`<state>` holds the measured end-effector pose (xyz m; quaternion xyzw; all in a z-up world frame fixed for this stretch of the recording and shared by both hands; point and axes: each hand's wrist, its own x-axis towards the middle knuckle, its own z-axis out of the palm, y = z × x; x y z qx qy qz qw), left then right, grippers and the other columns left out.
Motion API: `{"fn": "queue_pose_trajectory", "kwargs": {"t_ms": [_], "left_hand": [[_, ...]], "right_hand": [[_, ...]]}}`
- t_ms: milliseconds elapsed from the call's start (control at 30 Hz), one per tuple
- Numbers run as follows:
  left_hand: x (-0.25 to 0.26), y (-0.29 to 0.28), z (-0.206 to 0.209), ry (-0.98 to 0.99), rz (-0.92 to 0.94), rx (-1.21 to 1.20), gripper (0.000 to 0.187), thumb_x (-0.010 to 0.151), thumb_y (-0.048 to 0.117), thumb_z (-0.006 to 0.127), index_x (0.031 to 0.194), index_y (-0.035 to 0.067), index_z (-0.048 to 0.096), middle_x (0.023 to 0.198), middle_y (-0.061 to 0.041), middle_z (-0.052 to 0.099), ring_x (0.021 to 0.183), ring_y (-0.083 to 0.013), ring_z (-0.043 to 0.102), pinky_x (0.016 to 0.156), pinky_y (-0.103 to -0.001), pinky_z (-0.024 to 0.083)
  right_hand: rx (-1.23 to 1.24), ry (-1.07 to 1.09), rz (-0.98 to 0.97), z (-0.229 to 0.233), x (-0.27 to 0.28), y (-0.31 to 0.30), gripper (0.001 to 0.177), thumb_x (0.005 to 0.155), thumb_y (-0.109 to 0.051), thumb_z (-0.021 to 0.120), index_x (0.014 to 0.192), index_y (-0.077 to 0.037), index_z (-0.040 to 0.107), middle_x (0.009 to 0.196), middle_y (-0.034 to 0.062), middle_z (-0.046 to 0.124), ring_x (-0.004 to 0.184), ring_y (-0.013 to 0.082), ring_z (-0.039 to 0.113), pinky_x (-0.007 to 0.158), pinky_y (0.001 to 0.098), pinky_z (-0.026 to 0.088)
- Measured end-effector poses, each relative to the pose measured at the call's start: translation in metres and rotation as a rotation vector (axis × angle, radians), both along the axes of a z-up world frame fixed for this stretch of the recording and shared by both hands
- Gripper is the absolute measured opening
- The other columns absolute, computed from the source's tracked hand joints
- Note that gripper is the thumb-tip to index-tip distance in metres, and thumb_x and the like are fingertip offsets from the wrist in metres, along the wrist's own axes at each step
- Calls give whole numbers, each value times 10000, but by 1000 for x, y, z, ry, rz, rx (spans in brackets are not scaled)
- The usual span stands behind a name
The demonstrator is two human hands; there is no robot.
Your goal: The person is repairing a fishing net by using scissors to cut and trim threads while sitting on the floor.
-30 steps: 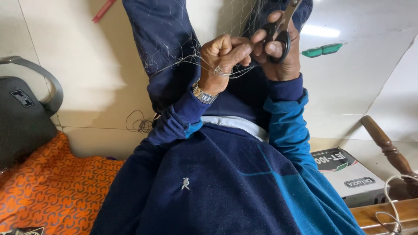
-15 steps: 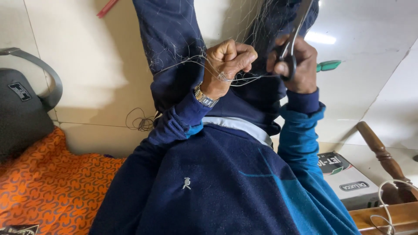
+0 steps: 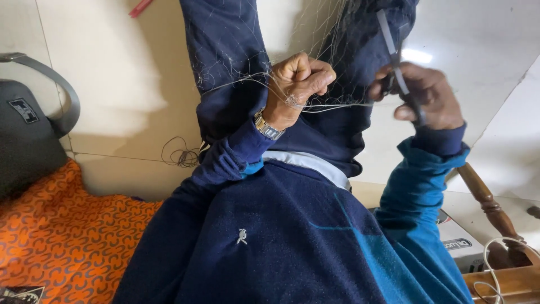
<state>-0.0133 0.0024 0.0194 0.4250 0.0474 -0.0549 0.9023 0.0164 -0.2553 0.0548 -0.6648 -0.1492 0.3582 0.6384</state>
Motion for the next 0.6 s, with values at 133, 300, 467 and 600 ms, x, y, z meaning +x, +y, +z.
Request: {"fn": "queue_pose_trajectory", "kwargs": {"t_ms": [133,300,467,600], "left_hand": [[3,2,3,5,5,-23,410,738,-29,662,606,142,313,764,-80,666,528,-104,525,483,-216,473],[4,6,6,10,0,-44,407,738,-39,654,607,143,314,763,-79,665,540,-103,524,487,-215,469],[1,5,5,26,-32,-68,406,739,-36,664,599,135,324,780,-96,666,532,-105,527,476,-212,466],[0,4,0,24,-32,-68,399,733,-18,686,599,121,337,797,-100,673,522,-108,535,463,-212,468]], "right_hand": [[-46,-8,11,5,13,-6,649,603,-319,730,1146,-22,537,931,112,608,870,216,616,842,326,518],[-299,16,325,1,18,-15,614,522,-289,775,1070,-62,619,749,73,641,661,176,622,589,266,490],[-187,79,329,-8,19,-11,613,528,-225,791,1089,-45,621,760,77,641,665,165,606,603,259,500],[-197,65,368,-10,26,-4,628,529,-225,792,1097,-22,619,745,87,650,656,166,612,581,252,491]]}}
